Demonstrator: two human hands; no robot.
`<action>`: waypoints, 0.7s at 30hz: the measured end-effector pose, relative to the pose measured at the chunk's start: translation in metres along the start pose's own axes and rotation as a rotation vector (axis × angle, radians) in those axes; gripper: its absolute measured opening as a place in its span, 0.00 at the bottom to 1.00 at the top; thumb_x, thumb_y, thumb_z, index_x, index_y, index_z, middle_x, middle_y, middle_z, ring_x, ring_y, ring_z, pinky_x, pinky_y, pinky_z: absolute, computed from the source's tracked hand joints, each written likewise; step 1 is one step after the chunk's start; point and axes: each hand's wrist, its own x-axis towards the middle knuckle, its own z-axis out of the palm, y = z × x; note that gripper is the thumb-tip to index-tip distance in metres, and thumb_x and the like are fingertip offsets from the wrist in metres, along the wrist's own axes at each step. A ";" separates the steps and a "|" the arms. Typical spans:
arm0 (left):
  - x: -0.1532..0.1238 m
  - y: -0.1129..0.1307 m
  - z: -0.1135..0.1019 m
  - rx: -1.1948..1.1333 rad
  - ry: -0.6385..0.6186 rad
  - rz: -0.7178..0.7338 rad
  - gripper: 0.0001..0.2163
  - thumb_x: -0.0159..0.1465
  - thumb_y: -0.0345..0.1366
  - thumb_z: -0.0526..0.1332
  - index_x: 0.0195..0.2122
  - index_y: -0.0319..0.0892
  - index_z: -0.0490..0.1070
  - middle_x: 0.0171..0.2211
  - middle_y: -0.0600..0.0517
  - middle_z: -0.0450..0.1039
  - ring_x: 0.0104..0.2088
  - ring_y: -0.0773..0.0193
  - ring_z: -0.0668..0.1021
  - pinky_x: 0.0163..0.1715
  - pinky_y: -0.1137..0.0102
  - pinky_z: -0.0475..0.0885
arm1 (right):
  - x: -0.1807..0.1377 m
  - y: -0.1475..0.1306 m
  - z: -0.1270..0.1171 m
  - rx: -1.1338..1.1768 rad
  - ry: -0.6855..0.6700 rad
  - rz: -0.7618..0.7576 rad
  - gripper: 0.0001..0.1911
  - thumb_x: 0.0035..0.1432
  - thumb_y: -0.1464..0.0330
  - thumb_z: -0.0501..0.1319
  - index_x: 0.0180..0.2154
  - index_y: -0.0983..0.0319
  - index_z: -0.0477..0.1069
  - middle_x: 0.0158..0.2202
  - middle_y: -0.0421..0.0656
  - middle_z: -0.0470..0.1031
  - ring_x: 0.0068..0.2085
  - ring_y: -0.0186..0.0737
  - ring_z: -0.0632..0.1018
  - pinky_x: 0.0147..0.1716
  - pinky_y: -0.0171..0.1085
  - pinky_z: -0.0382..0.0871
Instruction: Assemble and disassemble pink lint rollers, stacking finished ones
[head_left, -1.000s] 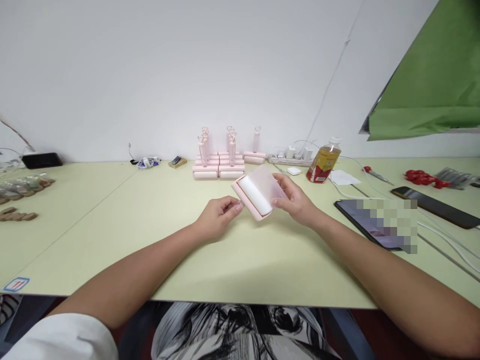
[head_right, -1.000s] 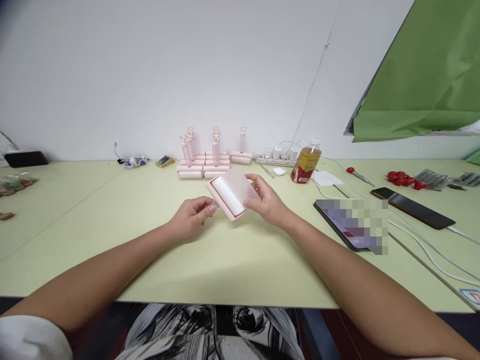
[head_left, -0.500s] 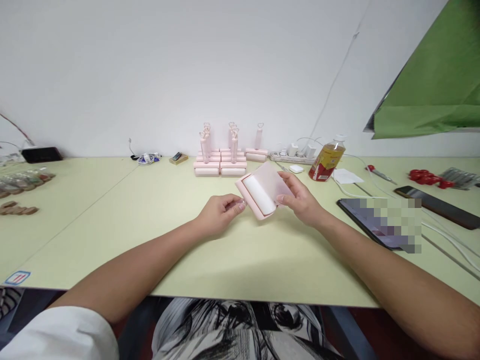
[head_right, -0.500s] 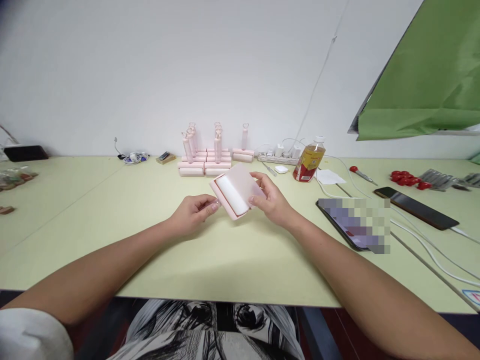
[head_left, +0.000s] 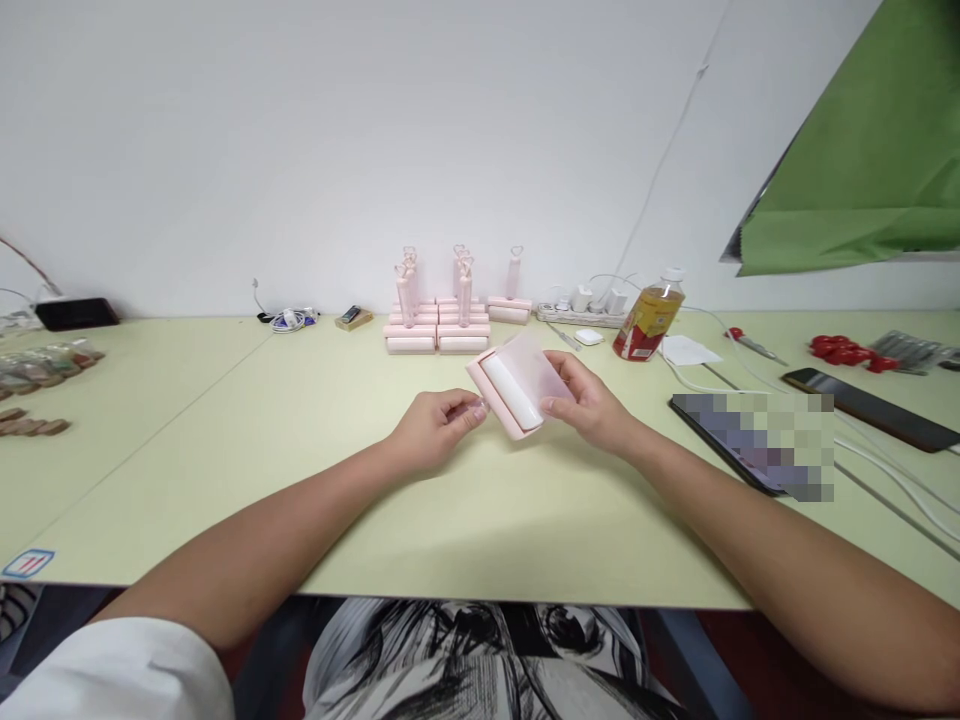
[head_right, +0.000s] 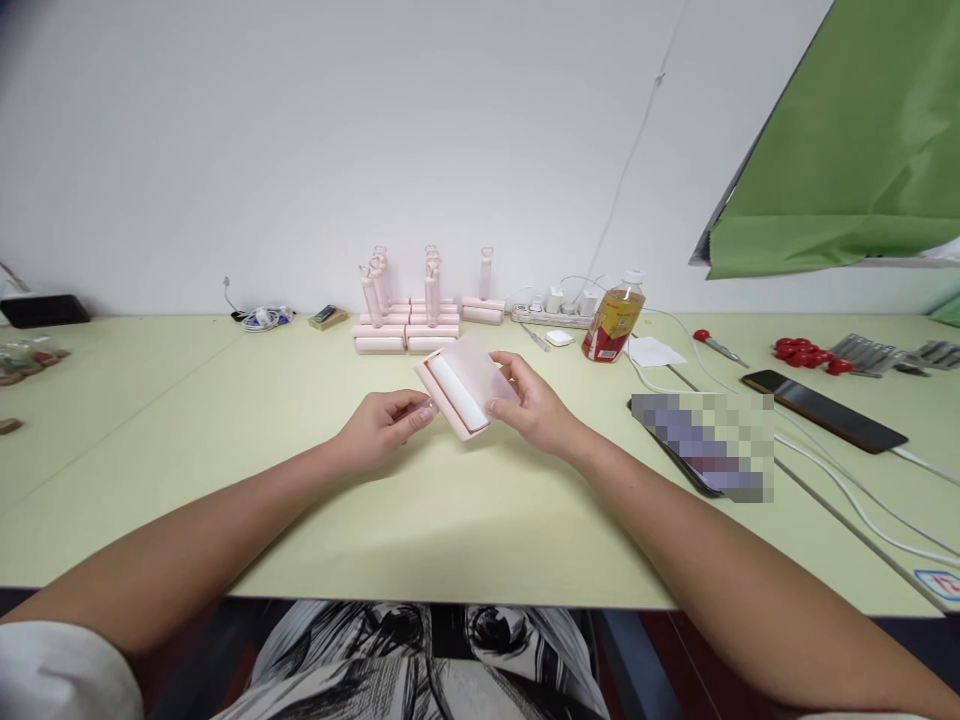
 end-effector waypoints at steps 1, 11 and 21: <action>0.000 0.000 0.000 0.007 -0.004 0.000 0.18 0.66 0.49 0.56 0.40 0.39 0.75 0.27 0.53 0.68 0.26 0.68 0.65 0.28 0.72 0.61 | -0.001 0.000 0.001 -0.013 -0.021 0.013 0.34 0.53 0.53 0.66 0.57 0.57 0.59 0.47 0.47 0.70 0.50 0.50 0.72 0.45 0.44 0.70; 0.001 0.002 0.006 -0.082 0.010 -0.146 0.17 0.63 0.50 0.59 0.42 0.40 0.73 0.27 0.54 0.69 0.25 0.68 0.70 0.26 0.72 0.65 | -0.006 -0.007 0.019 -0.451 -0.050 -0.021 0.39 0.58 0.58 0.61 0.67 0.57 0.51 0.60 0.53 0.62 0.58 0.57 0.68 0.53 0.54 0.67; -0.001 0.029 0.006 -0.747 -0.120 -0.473 0.19 0.62 0.46 0.63 0.48 0.43 0.60 0.35 0.48 0.76 0.23 0.65 0.78 0.19 0.72 0.70 | -0.003 -0.003 0.032 -0.860 0.008 -0.258 0.25 0.56 0.67 0.62 0.56 0.59 0.68 0.55 0.54 0.69 0.54 0.58 0.69 0.52 0.56 0.66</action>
